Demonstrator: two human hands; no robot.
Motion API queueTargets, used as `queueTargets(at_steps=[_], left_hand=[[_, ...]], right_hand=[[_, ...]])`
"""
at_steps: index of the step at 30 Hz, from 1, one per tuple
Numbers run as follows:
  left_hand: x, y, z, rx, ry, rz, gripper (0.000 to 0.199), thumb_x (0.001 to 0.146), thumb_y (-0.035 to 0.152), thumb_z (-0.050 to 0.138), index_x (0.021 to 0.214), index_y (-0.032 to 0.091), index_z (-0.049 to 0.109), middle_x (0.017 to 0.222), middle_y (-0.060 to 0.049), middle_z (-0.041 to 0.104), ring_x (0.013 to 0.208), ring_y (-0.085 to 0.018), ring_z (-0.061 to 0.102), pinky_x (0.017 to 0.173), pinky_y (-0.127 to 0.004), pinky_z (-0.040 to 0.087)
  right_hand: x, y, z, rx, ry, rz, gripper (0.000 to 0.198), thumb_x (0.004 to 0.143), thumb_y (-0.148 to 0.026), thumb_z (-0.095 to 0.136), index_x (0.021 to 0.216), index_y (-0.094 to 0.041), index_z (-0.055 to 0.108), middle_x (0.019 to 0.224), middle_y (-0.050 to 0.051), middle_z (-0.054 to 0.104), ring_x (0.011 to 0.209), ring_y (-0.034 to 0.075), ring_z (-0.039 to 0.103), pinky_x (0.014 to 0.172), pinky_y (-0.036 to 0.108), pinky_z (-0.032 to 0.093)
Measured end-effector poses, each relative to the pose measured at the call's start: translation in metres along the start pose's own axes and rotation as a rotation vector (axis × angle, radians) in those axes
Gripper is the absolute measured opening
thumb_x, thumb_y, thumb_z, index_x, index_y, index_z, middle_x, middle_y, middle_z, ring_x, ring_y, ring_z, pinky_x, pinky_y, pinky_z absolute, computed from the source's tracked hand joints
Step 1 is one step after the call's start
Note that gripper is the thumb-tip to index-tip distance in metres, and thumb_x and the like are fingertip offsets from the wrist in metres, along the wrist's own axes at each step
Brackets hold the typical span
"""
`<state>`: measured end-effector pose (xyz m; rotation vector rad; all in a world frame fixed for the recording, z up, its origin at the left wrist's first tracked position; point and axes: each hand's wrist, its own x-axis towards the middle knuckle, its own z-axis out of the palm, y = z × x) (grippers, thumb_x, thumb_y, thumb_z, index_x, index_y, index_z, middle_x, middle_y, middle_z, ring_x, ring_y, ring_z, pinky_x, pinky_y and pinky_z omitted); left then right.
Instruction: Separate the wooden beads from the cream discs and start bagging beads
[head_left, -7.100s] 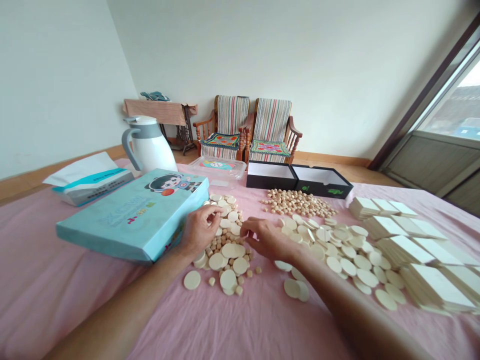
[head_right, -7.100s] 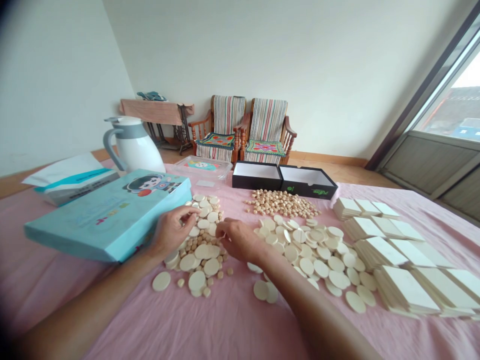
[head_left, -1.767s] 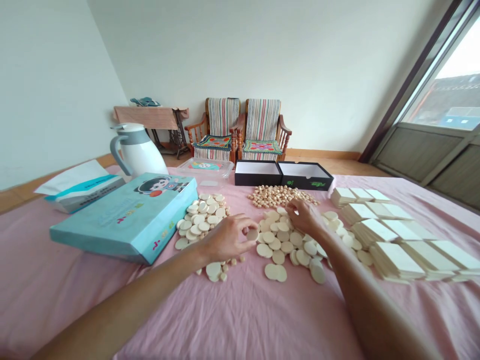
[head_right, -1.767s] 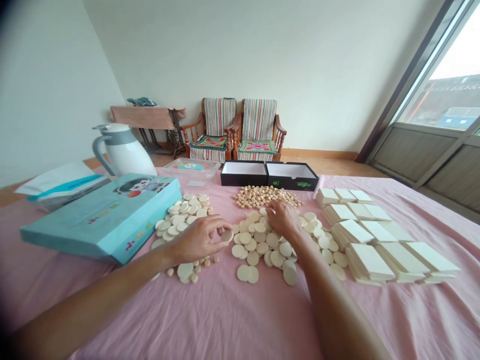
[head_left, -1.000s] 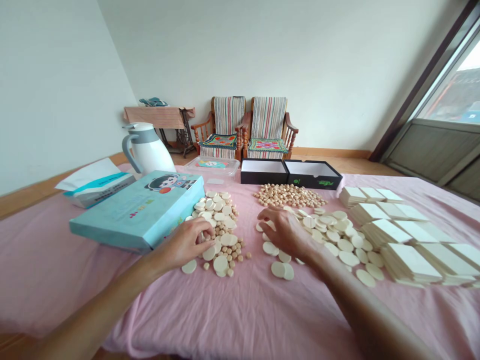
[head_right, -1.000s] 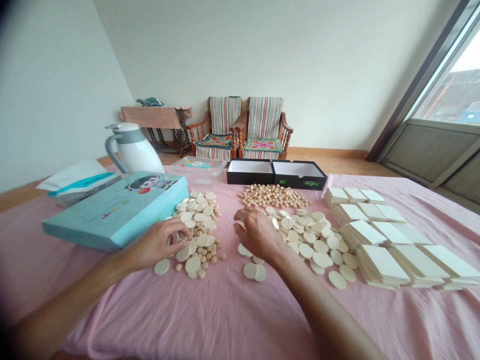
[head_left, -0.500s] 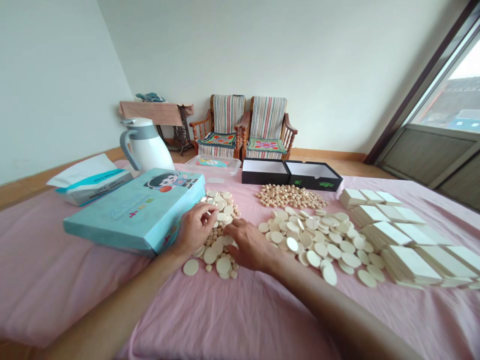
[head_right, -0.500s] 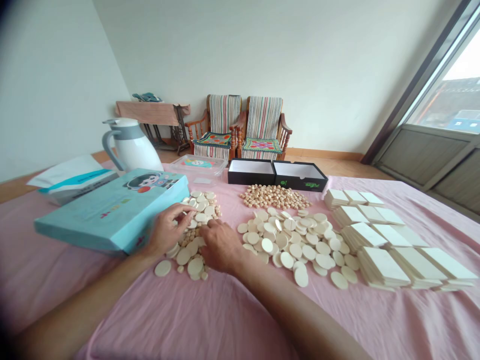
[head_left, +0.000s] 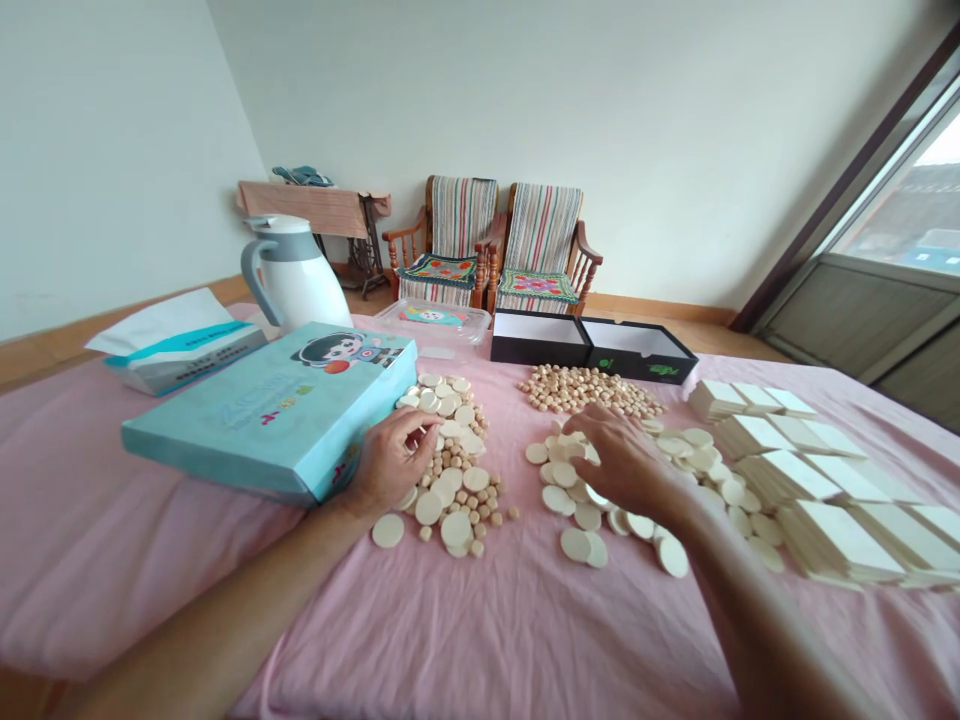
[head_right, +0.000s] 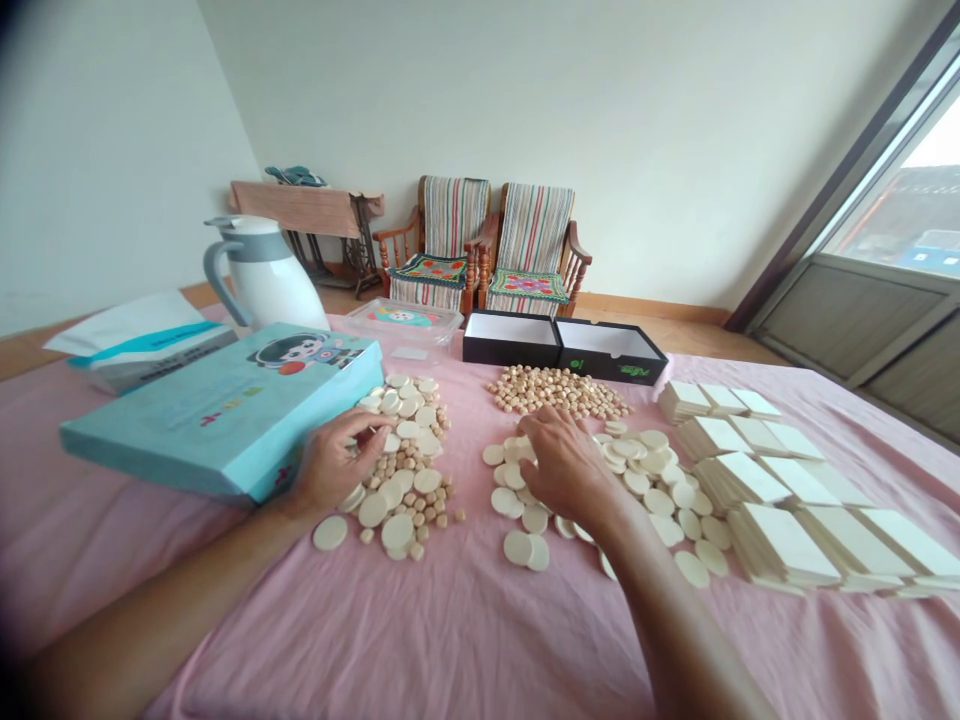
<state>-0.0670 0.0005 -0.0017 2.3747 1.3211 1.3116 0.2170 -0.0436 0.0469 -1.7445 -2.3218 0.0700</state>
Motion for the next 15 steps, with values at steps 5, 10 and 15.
queueTargets(at_steps=[5,10,15], left_hand=[[0.000,-0.001,-0.003,-0.020,0.007,-0.021,0.017,0.085,0.022,0.050,0.090,0.018,0.066,0.085,-0.003,0.066,0.066,-0.011,0.057,0.065,-0.022,0.045],[0.000,-0.003,-0.004,-0.023,0.008,-0.022,0.017,0.085,0.022,0.050,0.090,0.017,0.066,0.085,-0.003,0.066,0.065,-0.011,0.057,0.064,-0.022,0.045],[0.000,-0.001,-0.004,-0.034,0.004,-0.025,0.016,0.085,0.023,0.050,0.088,0.017,0.065,0.085,-0.003,0.066,0.066,-0.011,0.059,0.065,-0.022,0.046]], right_hand=[[-0.006,-0.045,0.010,0.155,-0.151,-0.258,0.017,0.076,-0.012,0.052,0.089,-0.019,0.060,0.088,0.004,0.061,0.084,0.016,0.055,0.078,0.029,0.035],[-0.012,-0.071,0.026,0.006,-0.207,-0.299,0.013,0.079,-0.009,0.048,0.083,-0.017,0.057,0.083,0.006,0.061,0.075,0.017,0.056,0.071,0.030,0.035],[0.002,-0.057,0.025,0.133,-0.190,-0.269,0.019,0.074,-0.006,0.047,0.085,-0.018,0.058,0.082,0.004,0.060,0.071,0.013,0.054,0.066,0.024,0.034]])
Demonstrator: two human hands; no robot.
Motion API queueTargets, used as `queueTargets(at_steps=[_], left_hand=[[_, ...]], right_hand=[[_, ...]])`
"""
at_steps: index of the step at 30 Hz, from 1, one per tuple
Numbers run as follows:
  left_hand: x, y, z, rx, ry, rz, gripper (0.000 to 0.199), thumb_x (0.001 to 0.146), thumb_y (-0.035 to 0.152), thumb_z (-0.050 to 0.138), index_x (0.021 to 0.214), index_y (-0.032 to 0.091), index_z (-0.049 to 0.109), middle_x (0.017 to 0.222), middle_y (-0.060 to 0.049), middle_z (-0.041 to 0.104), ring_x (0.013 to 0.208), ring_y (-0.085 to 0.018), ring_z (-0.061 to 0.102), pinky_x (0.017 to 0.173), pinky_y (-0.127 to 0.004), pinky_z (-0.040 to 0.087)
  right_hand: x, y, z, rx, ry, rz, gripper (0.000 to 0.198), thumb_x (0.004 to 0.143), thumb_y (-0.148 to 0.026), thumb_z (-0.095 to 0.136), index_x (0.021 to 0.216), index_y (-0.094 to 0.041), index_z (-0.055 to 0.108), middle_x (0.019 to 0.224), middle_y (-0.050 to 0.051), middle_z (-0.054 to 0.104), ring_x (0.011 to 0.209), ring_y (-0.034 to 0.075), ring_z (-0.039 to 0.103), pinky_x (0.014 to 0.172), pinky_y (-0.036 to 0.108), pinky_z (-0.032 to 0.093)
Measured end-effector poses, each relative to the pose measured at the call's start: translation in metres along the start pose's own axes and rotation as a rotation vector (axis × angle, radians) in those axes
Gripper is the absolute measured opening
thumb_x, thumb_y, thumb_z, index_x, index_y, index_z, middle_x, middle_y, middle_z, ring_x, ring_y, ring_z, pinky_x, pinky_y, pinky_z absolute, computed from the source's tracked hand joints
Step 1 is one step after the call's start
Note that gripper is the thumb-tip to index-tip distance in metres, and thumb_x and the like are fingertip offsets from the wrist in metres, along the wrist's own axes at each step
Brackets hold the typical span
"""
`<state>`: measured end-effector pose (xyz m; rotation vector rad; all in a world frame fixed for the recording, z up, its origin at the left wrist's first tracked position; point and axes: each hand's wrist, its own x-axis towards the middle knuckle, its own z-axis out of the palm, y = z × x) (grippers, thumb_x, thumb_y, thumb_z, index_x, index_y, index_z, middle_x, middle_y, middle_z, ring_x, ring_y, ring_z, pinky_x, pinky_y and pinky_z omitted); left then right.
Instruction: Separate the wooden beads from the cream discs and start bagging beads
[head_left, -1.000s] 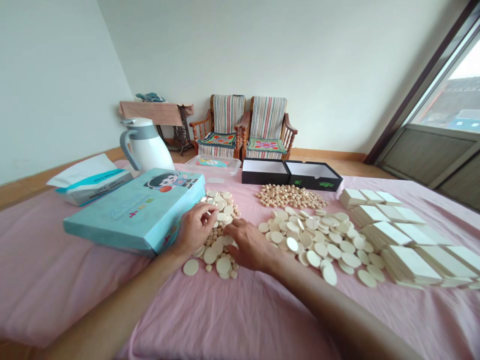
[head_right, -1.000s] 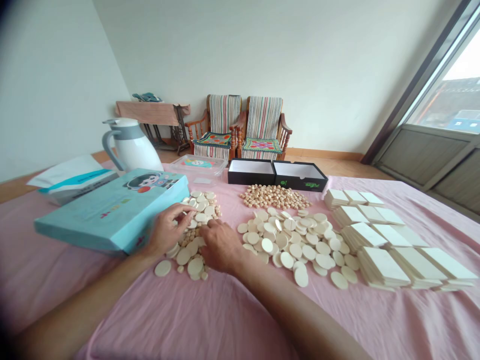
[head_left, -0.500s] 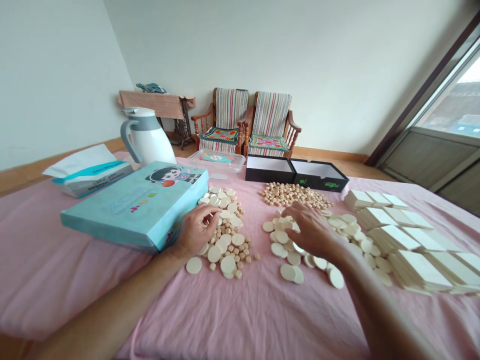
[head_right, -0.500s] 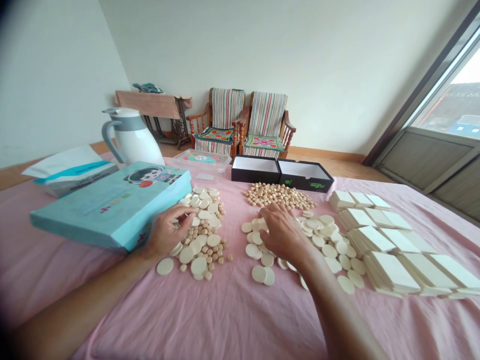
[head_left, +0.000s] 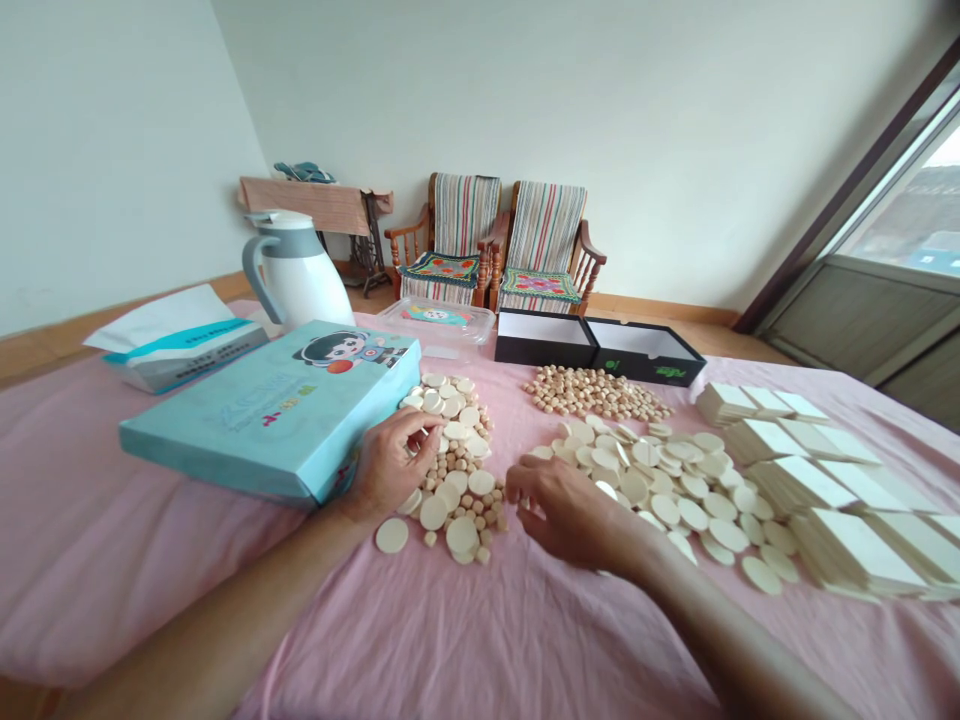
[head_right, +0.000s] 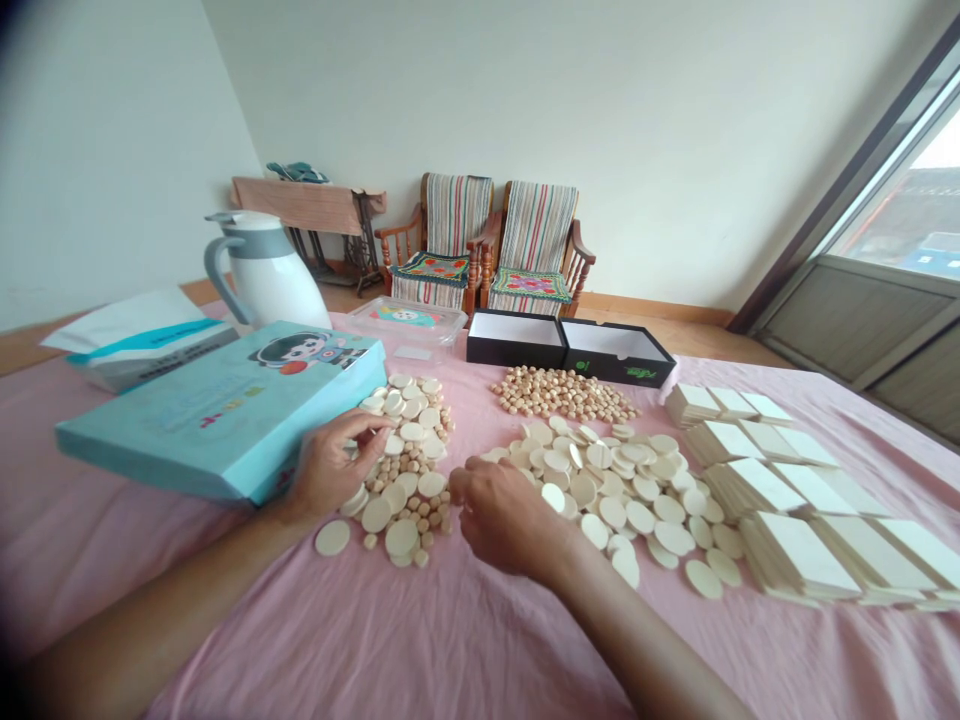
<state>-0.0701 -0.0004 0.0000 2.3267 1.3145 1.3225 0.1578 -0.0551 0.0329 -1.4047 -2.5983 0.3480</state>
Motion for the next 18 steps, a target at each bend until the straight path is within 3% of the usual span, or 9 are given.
queueTargets(at_steps=[5,7,11,15,18], left_hand=[[0.000,0.000,0.000,0.001,0.005,0.008,0.016,0.085,0.022,0.050,0.087,0.017,0.065,0.083,-0.003,0.066,0.069,-0.012,0.059,0.067,-0.023,0.047],[-0.001,-0.001,0.000,-0.004,0.006,0.003,0.016,0.085,0.023,0.050,0.087,0.017,0.065,0.083,-0.003,0.066,0.067,-0.012,0.059,0.065,-0.023,0.047],[-0.001,-0.003,-0.001,-0.013,0.020,0.001,0.016,0.085,0.023,0.050,0.085,0.017,0.065,0.080,-0.003,0.065,0.064,-0.011,0.057,0.062,-0.022,0.046],[0.000,-0.003,-0.002,-0.013,0.016,0.001,0.016,0.085,0.023,0.050,0.085,0.017,0.065,0.081,-0.003,0.065,0.066,-0.011,0.058,0.062,-0.022,0.046],[0.000,-0.002,-0.003,-0.012,0.015,-0.008,0.016,0.085,0.023,0.050,0.086,0.017,0.065,0.082,-0.003,0.065,0.065,-0.011,0.058,0.062,-0.023,0.046]], right_hand=[[0.036,0.054,-0.023,-0.069,0.217,0.143,0.019,0.067,-0.004,0.048,0.078,-0.016,0.058,0.077,0.003,0.059,0.072,0.013,0.051,0.065,0.022,0.033],[0.052,0.079,-0.028,-0.196,0.237,0.274,0.018,0.066,-0.004,0.047,0.072,-0.017,0.058,0.072,0.003,0.057,0.068,0.013,0.050,0.060,0.023,0.031],[0.072,0.114,-0.028,-0.243,0.290,0.385,0.019,0.070,-0.005,0.046,0.076,-0.014,0.061,0.076,0.007,0.056,0.065,0.014,0.050,0.056,0.025,0.029],[0.073,0.112,-0.026,-0.242,0.342,0.400,0.020,0.075,-0.010,0.046,0.085,-0.014,0.062,0.084,0.009,0.059,0.070,0.015,0.054,0.060,0.025,0.033],[0.066,0.084,-0.025,-0.113,0.234,0.200,0.016,0.075,-0.009,0.048,0.079,-0.016,0.062,0.077,0.005,0.062,0.071,0.014,0.055,0.063,0.022,0.036]])
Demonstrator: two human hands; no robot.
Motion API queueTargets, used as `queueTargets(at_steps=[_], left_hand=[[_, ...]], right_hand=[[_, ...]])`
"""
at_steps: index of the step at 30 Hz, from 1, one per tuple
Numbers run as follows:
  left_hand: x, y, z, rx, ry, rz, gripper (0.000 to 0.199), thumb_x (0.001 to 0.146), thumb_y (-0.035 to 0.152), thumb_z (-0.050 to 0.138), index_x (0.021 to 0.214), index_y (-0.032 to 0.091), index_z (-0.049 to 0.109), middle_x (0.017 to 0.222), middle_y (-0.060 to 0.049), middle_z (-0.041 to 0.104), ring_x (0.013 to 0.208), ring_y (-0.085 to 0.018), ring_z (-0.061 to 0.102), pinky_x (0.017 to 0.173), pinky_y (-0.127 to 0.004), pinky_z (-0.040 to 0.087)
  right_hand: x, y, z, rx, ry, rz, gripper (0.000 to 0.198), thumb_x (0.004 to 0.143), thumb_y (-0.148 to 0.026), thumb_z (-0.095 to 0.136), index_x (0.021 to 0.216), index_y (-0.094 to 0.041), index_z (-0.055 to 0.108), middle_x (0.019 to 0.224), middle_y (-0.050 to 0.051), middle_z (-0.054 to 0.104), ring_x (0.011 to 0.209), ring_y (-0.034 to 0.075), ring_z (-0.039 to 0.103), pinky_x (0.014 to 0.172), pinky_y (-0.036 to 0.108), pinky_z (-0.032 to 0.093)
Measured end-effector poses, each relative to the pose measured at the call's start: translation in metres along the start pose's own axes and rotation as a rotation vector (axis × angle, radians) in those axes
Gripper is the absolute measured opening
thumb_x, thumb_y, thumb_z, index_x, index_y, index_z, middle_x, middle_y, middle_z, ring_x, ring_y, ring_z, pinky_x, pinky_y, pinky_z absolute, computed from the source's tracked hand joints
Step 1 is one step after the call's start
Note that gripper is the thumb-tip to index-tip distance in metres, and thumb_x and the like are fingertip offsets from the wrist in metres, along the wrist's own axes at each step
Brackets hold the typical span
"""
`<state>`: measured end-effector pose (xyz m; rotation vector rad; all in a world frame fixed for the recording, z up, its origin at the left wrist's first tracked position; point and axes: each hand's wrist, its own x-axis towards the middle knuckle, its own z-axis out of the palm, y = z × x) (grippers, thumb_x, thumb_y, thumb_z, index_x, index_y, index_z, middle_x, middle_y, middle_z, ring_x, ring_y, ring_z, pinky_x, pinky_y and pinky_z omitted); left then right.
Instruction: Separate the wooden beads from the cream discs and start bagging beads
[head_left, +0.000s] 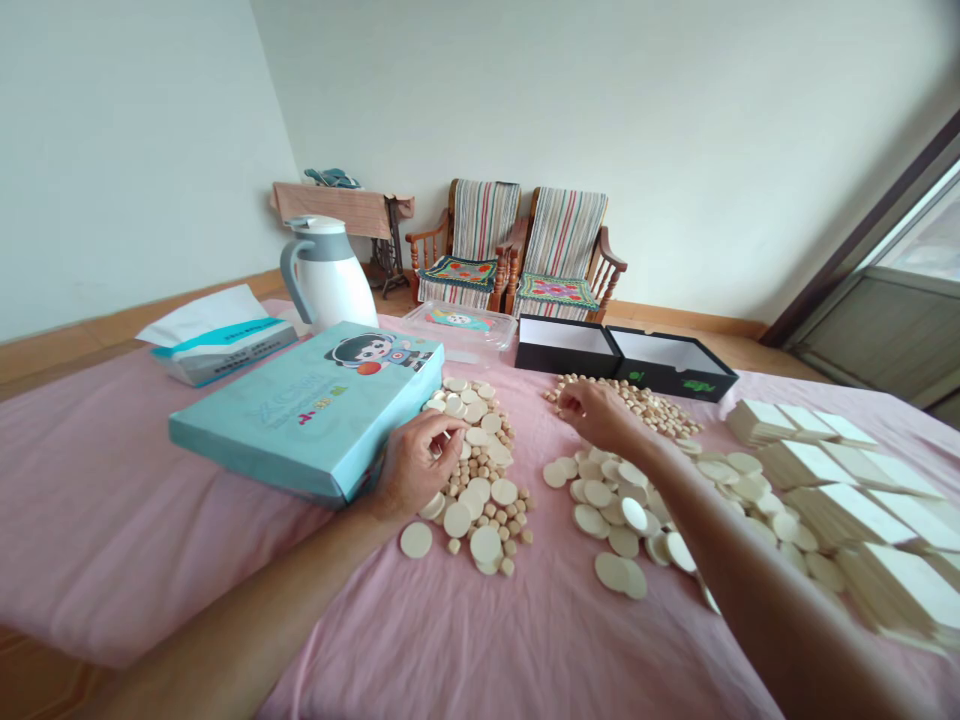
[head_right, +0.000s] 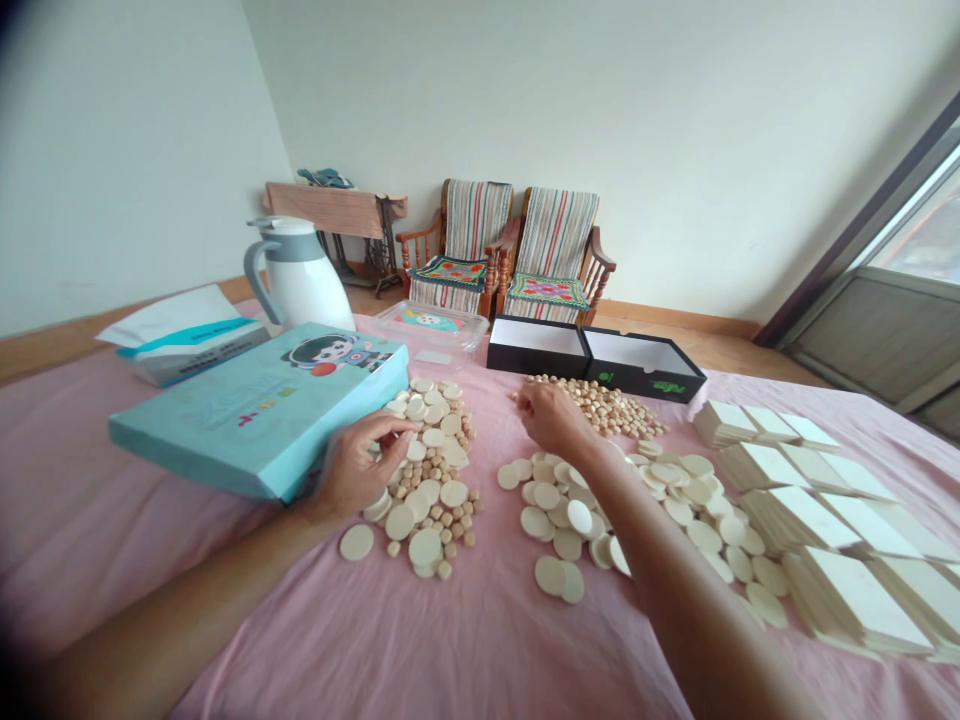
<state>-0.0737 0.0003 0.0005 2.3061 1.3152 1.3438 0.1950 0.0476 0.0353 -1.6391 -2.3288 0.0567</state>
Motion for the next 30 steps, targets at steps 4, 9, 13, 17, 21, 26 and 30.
queueTargets(at_steps=[4,9,13,17,21,26,30], left_hand=[[0.000,0.001,0.001,0.000,-0.010,-0.002,0.017,0.085,0.023,0.050,0.086,0.017,0.066,0.082,-0.004,0.066,0.068,-0.012,0.058,0.064,-0.023,0.046],[0.000,0.000,0.001,-0.009,-0.002,0.001,0.016,0.085,0.023,0.050,0.087,0.017,0.066,0.084,-0.004,0.067,0.068,-0.012,0.059,0.063,-0.023,0.047],[0.001,0.000,0.000,-0.008,-0.007,0.002,0.016,0.085,0.022,0.050,0.087,0.017,0.066,0.081,-0.003,0.066,0.068,-0.012,0.058,0.064,-0.023,0.047],[0.002,0.000,0.000,-0.010,-0.008,-0.001,0.016,0.085,0.022,0.051,0.087,0.017,0.066,0.079,-0.003,0.066,0.067,-0.012,0.058,0.063,-0.022,0.046],[0.001,-0.001,0.001,-0.002,-0.015,-0.009,0.016,0.085,0.022,0.051,0.087,0.017,0.066,0.081,-0.003,0.066,0.068,-0.013,0.058,0.064,-0.023,0.046],[0.001,-0.002,0.000,0.000,-0.019,0.002,0.017,0.086,0.022,0.050,0.089,0.017,0.066,0.081,-0.004,0.065,0.072,-0.013,0.058,0.065,-0.023,0.046],[0.001,-0.001,0.000,0.000,-0.016,0.013,0.016,0.086,0.021,0.050,0.088,0.017,0.066,0.080,-0.003,0.064,0.069,-0.012,0.057,0.063,-0.022,0.045]], right_hand=[[-0.025,-0.045,-0.003,0.176,-0.280,-0.244,0.024,0.071,-0.005,0.049,0.085,-0.018,0.064,0.080,0.002,0.065,0.073,0.012,0.057,0.065,0.020,0.038],[-0.041,-0.073,-0.002,0.114,-0.390,-0.276,0.022,0.074,-0.006,0.053,0.090,-0.019,0.063,0.087,0.006,0.066,0.082,0.016,0.059,0.069,0.024,0.038],[-0.040,-0.077,-0.002,0.072,-0.388,-0.282,0.017,0.077,-0.009,0.052,0.089,-0.017,0.062,0.086,0.007,0.065,0.082,0.018,0.059,0.070,0.025,0.038],[-0.038,-0.079,0.000,0.061,-0.371,-0.257,0.017,0.080,-0.011,0.049,0.088,-0.016,0.062,0.085,0.008,0.065,0.084,0.018,0.059,0.070,0.025,0.039],[-0.038,-0.078,0.005,0.072,-0.372,-0.230,0.021,0.074,-0.007,0.048,0.088,-0.015,0.061,0.088,0.008,0.063,0.081,0.017,0.058,0.068,0.024,0.038],[-0.028,-0.054,0.011,0.050,-0.255,-0.190,0.025,0.067,-0.002,0.047,0.084,-0.016,0.060,0.084,0.006,0.060,0.076,0.015,0.054,0.066,0.024,0.036],[-0.012,-0.012,0.020,-0.022,-0.025,0.000,0.024,0.067,0.000,0.044,0.080,-0.014,0.059,0.083,0.008,0.057,0.072,0.015,0.050,0.065,0.024,0.034]])
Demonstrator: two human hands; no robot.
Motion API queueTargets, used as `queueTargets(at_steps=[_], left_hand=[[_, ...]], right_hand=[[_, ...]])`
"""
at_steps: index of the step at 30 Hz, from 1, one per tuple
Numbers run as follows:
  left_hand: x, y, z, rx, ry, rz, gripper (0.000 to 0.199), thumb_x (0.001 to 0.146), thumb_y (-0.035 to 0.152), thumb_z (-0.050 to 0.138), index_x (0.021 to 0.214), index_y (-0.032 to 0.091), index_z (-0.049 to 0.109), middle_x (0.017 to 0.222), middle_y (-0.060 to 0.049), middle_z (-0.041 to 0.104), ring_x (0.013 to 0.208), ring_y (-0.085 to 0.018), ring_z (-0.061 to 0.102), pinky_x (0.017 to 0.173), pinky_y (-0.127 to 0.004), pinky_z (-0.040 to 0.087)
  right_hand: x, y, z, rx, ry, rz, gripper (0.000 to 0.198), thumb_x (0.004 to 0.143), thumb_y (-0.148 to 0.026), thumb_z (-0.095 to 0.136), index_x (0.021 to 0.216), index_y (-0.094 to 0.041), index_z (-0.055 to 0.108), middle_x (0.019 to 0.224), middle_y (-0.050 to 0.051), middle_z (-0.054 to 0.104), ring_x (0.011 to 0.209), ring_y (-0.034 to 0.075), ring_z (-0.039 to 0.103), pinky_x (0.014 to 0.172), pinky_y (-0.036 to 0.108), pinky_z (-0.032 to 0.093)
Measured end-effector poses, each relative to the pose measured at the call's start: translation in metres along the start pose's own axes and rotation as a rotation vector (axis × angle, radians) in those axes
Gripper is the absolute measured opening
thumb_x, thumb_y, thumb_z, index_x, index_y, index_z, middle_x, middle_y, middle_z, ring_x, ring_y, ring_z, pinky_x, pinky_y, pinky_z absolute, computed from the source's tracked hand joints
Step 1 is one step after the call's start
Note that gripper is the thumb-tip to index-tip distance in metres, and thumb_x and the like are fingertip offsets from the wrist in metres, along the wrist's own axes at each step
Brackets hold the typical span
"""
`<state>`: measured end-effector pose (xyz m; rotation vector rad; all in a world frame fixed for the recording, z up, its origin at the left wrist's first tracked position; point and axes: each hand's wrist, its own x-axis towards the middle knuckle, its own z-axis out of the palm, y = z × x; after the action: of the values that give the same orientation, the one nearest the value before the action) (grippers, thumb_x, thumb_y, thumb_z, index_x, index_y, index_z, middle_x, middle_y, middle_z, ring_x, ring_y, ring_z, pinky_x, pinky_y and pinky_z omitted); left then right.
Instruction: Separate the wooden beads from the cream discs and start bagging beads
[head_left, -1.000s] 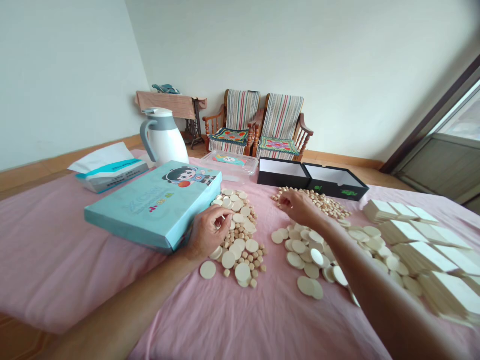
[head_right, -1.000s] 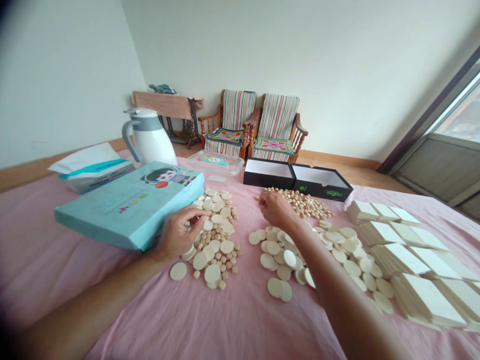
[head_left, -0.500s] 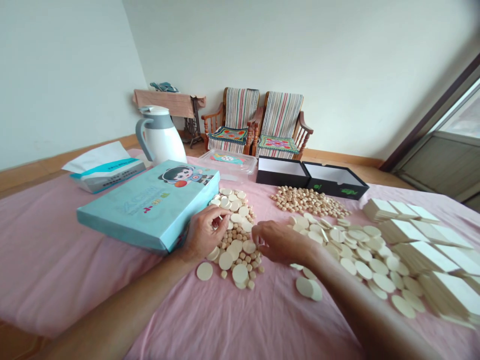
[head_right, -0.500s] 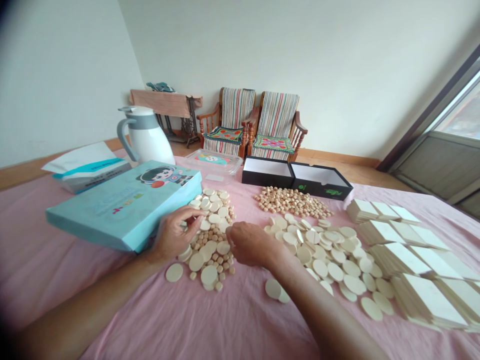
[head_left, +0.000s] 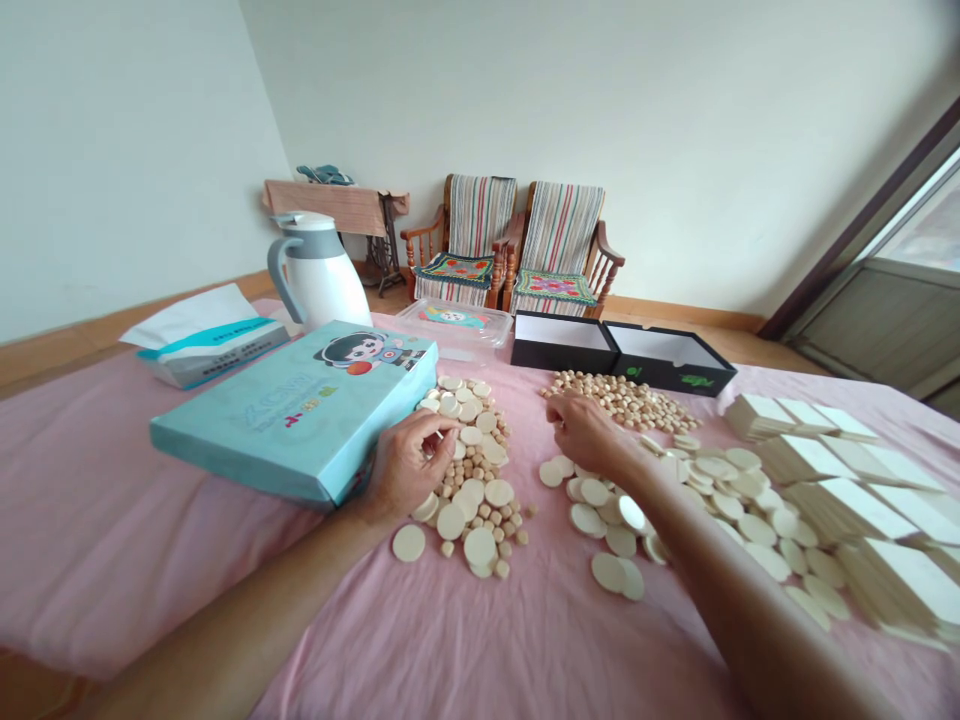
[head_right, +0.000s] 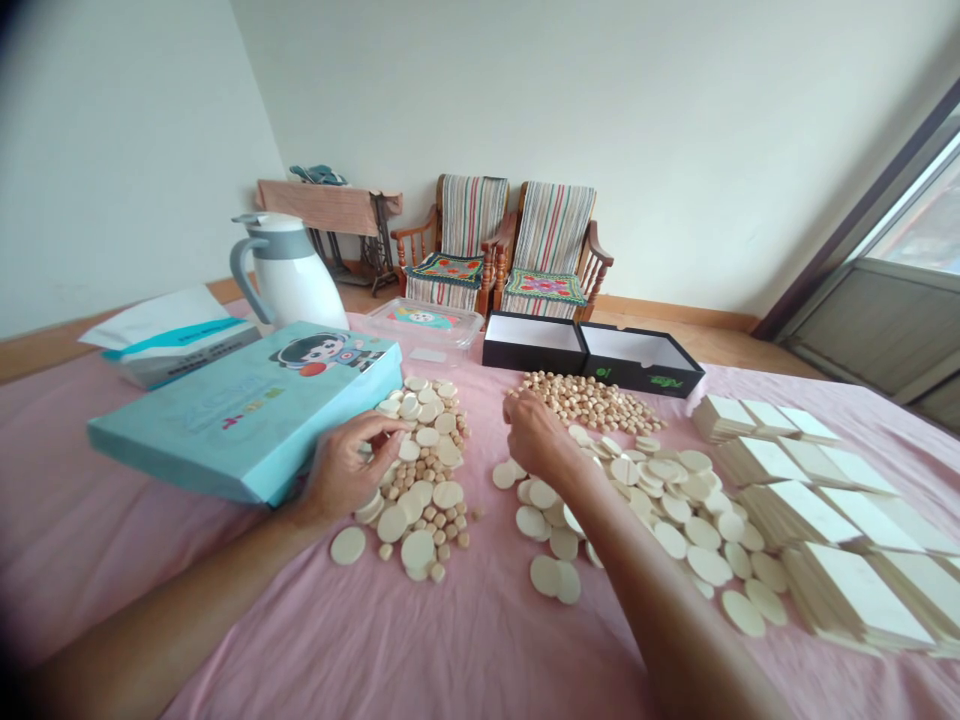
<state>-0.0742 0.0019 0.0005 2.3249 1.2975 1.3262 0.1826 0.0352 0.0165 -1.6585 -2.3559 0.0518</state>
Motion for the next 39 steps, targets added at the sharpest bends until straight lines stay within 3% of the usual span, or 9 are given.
queueTargets(at_steps=[4,7,9,15,19,25,29,35,39], left_hand=[[0.000,0.000,0.001,-0.011,0.022,0.002,0.014,0.085,0.021,0.052,0.085,0.017,0.065,0.077,-0.002,0.064,0.065,-0.011,0.055,0.061,-0.022,0.044],[0.000,0.000,0.001,-0.018,0.016,-0.002,0.014,0.085,0.021,0.052,0.086,0.017,0.065,0.078,-0.002,0.064,0.065,-0.011,0.056,0.061,-0.022,0.044],[0.000,0.000,0.001,-0.019,0.013,-0.002,0.015,0.086,0.021,0.051,0.086,0.016,0.065,0.079,-0.003,0.064,0.067,-0.012,0.056,0.062,-0.022,0.044],[0.000,0.000,0.000,-0.018,0.019,0.001,0.015,0.086,0.020,0.051,0.087,0.016,0.066,0.078,-0.003,0.064,0.068,-0.012,0.057,0.064,-0.022,0.044],[0.000,0.000,0.001,-0.019,0.034,0.001,0.013,0.085,0.019,0.053,0.085,0.016,0.066,0.079,-0.002,0.065,0.067,-0.011,0.057,0.063,-0.022,0.044],[0.000,0.001,0.001,-0.018,0.035,-0.004,0.012,0.084,0.019,0.054,0.085,0.016,0.066,0.079,-0.002,0.065,0.065,-0.011,0.057,0.063,-0.021,0.045],[0.000,0.000,0.001,-0.019,0.027,-0.001,0.013,0.084,0.019,0.053,0.085,0.016,0.066,0.079,-0.002,0.065,0.067,-0.011,0.057,0.064,-0.022,0.044],[0.000,-0.001,0.001,-0.007,0.021,0.004,0.015,0.085,0.019,0.051,0.086,0.017,0.066,0.077,-0.002,0.064,0.067,-0.012,0.057,0.063,-0.022,0.043],[0.001,-0.001,0.001,-0.003,0.020,-0.004,0.015,0.085,0.020,0.051,0.086,0.017,0.066,0.078,-0.002,0.064,0.067,-0.012,0.056,0.063,-0.023,0.044]], right_hand=[[0.007,0.029,0.003,-0.070,0.173,0.168,0.026,0.073,-0.002,0.041,0.086,-0.012,0.061,0.084,0.010,0.056,0.072,0.017,0.050,0.064,0.025,0.033],[0.004,0.028,-0.005,-0.055,0.228,0.178,0.030,0.074,-0.004,0.041,0.095,-0.013,0.061,0.089,0.010,0.058,0.076,0.017,0.052,0.065,0.025,0.034],[0.000,0.017,-0.015,-0.010,0.150,0.123,0.025,0.075,-0.006,0.043,0.089,-0.014,0.062,0.085,0.008,0.060,0.076,0.016,0.054,0.066,0.024,0.035],[-0.020,-0.032,-0.036,0.165,-0.439,-0.179,0.015,0.071,-0.019,0.057,0.085,-0.019,0.062,0.081,0.002,0.065,0.075,0.014,0.056,0.061,0.022,0.036],[-0.028,-0.051,-0.025,0.184,-0.512,-0.280,0.018,0.070,-0.025,0.059,0.086,-0.018,0.059,0.086,0.003,0.064,0.078,0.015,0.054,0.061,0.023,0.036],[-0.027,-0.052,-0.012,0.137,-0.490,-0.298,0.014,0.070,-0.016,0.053,0.084,-0.018,0.058,0.084,0.004,0.062,0.078,0.015,0.053,0.061,0.022,0.034],[-0.016,-0.034,-0.012,0.111,-0.346,-0.179,0.016,0.066,-0.008,0.051,0.077,-0.018,0.057,0.077,0.002,0.059,0.070,0.013,0.050,0.059,0.022,0.031],[0.002,0.014,0.000,-0.005,0.187,0.144,0.020,0.072,-0.004,0.041,0.080,-0.015,0.056,0.080,0.008,0.056,0.071,0.016,0.049,0.063,0.025,0.033],[0.004,0.026,-0.003,0.044,0.305,0.171,0.024,0.074,-0.007,0.044,0.092,-0.014,0.058,0.087,0.009,0.058,0.075,0.017,0.053,0.064,0.025,0.035]])
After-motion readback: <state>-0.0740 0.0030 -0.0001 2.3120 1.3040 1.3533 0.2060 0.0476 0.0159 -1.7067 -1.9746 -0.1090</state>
